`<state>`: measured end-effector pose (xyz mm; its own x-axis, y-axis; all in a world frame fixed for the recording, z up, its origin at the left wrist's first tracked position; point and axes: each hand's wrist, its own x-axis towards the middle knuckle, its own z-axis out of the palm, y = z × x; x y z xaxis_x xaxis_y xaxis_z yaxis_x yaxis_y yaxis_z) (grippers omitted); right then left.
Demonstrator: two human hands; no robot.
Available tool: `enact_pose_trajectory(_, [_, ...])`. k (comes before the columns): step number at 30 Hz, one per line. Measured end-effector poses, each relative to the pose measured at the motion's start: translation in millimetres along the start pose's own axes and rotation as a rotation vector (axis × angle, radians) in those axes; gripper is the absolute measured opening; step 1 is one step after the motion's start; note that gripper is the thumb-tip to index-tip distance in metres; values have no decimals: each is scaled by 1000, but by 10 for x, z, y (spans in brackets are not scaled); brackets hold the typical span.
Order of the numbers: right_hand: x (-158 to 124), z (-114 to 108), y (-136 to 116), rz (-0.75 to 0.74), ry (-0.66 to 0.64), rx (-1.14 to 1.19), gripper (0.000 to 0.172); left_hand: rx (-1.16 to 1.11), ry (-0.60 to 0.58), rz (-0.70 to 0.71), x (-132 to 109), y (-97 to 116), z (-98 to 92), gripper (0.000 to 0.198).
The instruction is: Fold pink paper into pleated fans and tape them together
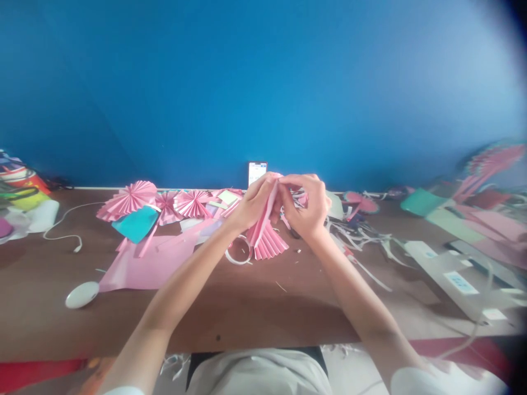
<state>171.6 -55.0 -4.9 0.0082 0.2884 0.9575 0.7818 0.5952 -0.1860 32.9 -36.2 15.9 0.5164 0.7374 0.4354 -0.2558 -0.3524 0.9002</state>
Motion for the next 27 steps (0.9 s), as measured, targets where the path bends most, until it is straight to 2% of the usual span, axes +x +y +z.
enact_pose_trajectory(12, [-23,20,90,-22,-97,33,23,85,97,-14,-15,-7,-19,48])
enact_pose_trajectory(20, [-32,58,133,-45,-100,25,23,124,97,-54,-8,-2,-27,46])
enact_pose_trajectory(27, [-39,109,191,-74,-133,53,32,65,81,-83,33,-62,-54,45])
